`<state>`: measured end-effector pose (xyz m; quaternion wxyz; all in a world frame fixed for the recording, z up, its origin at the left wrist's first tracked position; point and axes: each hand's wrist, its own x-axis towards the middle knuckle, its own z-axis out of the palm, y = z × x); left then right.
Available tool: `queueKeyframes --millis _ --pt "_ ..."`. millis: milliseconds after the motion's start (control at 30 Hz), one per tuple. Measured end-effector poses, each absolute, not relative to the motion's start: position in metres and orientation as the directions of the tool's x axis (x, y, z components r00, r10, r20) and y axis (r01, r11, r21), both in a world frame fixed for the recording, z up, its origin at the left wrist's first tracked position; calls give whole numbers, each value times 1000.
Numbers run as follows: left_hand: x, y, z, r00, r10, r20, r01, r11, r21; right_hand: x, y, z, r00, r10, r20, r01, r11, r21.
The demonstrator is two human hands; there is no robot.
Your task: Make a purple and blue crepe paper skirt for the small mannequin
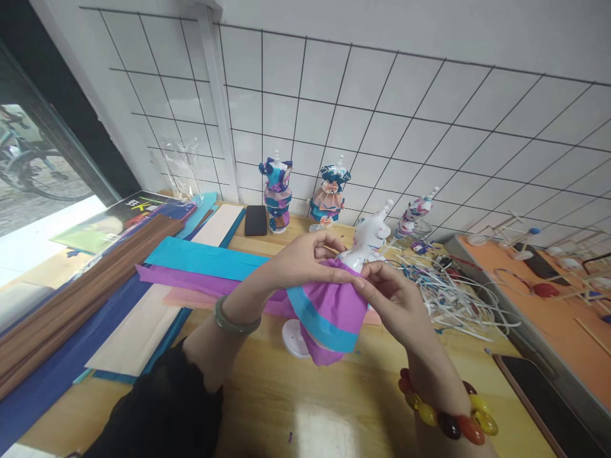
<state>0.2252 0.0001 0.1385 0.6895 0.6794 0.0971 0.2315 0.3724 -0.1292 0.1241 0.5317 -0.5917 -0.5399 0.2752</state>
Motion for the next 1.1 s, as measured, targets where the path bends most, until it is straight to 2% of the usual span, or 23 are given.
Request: queueKeyframes --millis 367,800,1100 --pt "219 3 143 856 443 268 -226 -146 963 376 -133 127 269 942 201 314 112 -943" --pt "219 2 144 851 436 293 -219 -211 953 372 -139 130 183 921 345 464 228 -856" --pt "218 1 145 860 418 292 -218 -216 952 371 -138 128 254 916 309 419 184 -889"
